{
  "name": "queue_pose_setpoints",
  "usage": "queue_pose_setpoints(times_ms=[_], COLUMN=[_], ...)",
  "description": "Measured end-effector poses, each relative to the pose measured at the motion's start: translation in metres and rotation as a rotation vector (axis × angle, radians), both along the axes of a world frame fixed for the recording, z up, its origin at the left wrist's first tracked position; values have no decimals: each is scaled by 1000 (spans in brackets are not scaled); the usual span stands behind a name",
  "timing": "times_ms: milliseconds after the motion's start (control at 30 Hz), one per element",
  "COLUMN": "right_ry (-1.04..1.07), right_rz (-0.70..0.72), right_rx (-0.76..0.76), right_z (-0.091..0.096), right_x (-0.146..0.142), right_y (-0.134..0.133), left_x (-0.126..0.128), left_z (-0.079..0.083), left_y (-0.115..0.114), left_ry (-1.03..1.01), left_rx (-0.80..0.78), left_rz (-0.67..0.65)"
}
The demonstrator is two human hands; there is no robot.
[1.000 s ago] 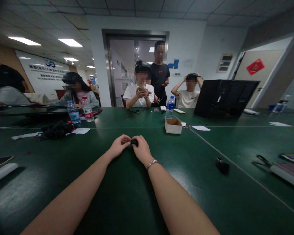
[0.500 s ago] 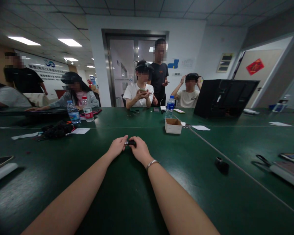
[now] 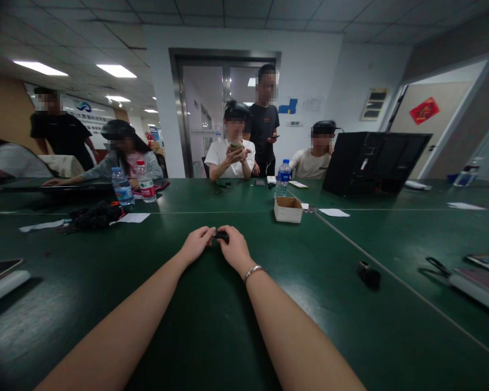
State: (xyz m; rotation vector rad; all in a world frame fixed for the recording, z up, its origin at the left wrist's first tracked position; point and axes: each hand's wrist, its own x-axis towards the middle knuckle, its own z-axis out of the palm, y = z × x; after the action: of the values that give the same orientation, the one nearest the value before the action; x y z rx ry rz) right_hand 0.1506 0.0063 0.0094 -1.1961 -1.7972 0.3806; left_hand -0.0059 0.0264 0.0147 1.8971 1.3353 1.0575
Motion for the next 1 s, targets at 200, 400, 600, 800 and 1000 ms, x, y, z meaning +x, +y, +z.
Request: queue_pose_setpoints(times_ms=[200,400,600,800,1000], right_ry=[-46,46,69,14,15], right_rz=[19,11,21,45,26], right_rx=[1,-21,-42,-24,-23], right_z=[4,0,0,5,2], right_x=[-1,0,-1,-3,-3], right_y=[-4,0,-1,-5,-2], left_x=[0,3,2,-1,0], left_z=[4,-1,-4,2,2], left_y=[-4,-1,5,1,0], left_ry=[146,-191,-299,-10,24], left_rx=[-55,36,-32,-13,-42], left_rz=[141,-63,-97,69,91])
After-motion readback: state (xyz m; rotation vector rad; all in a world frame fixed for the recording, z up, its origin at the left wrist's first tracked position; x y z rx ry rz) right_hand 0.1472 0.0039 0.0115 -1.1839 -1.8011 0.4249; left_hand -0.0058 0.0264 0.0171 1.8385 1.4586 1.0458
